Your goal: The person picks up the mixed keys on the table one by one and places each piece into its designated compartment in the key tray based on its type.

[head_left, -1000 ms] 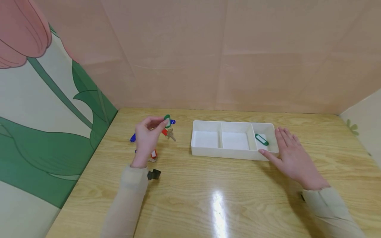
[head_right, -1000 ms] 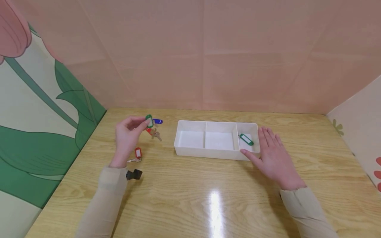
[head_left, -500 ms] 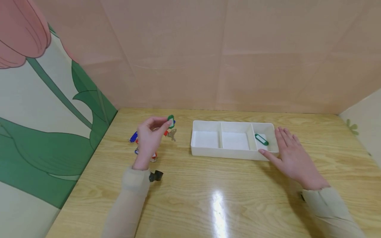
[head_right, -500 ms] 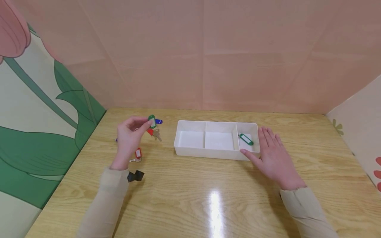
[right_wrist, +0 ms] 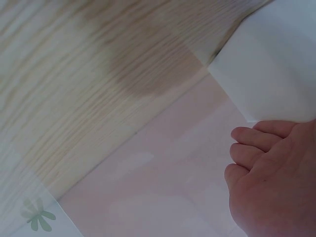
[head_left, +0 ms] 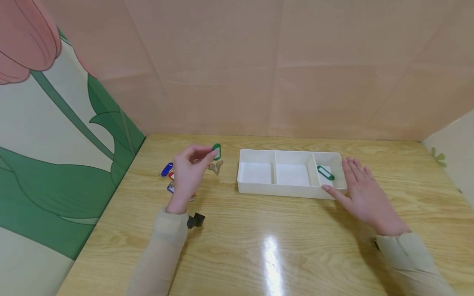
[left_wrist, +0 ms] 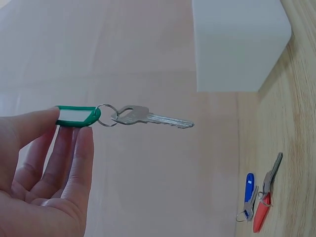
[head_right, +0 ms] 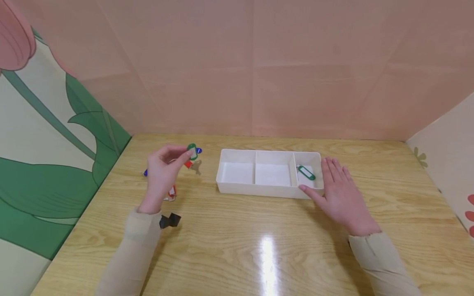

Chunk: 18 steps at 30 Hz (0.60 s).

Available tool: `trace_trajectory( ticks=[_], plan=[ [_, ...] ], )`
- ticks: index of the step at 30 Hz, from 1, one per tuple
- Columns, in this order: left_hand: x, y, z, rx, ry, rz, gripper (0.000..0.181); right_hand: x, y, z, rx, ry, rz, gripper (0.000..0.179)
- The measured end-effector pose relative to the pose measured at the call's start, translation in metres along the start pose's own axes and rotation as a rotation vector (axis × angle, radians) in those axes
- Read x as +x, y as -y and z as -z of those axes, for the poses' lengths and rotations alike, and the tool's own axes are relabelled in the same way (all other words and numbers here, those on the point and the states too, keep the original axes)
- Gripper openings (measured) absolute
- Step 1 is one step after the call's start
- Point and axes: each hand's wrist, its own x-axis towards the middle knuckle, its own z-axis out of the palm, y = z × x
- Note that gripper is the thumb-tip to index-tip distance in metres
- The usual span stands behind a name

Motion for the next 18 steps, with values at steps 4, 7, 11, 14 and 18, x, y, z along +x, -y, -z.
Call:
trace_trajectory(
  ticks=[4, 7, 11, 14, 18],
  plan=[
    [-0.001, -0.001, -0.003, 0.024, 0.005, -0.015, 0.016, 0.0, 0.0, 0.0, 0.002, -0.002, -0.001, 0.1],
    [-0.003, -0.001, -0.006, 0.027, 0.02, -0.01, 0.015, 0.0, -0.001, -0.001, 0.004, -0.003, -0.002, 0.1],
    [-0.005, -0.004, -0.011, -0.003, 0.04, 0.004, 0.015, 0.0, -0.001, -0.001, 0.005, -0.006, -0.002, 0.1],
    [-0.006, -0.006, -0.014, -0.018, 0.052, 0.015, 0.016, 0.0, -0.002, -0.001, 0.002, -0.007, 0.0, 0.1],
    [-0.008, -0.01, -0.019, -0.022, 0.074, 0.021, 0.015, 0.0, -0.001, -0.001, 0.0, -0.002, -0.001, 0.1]
  ],
)
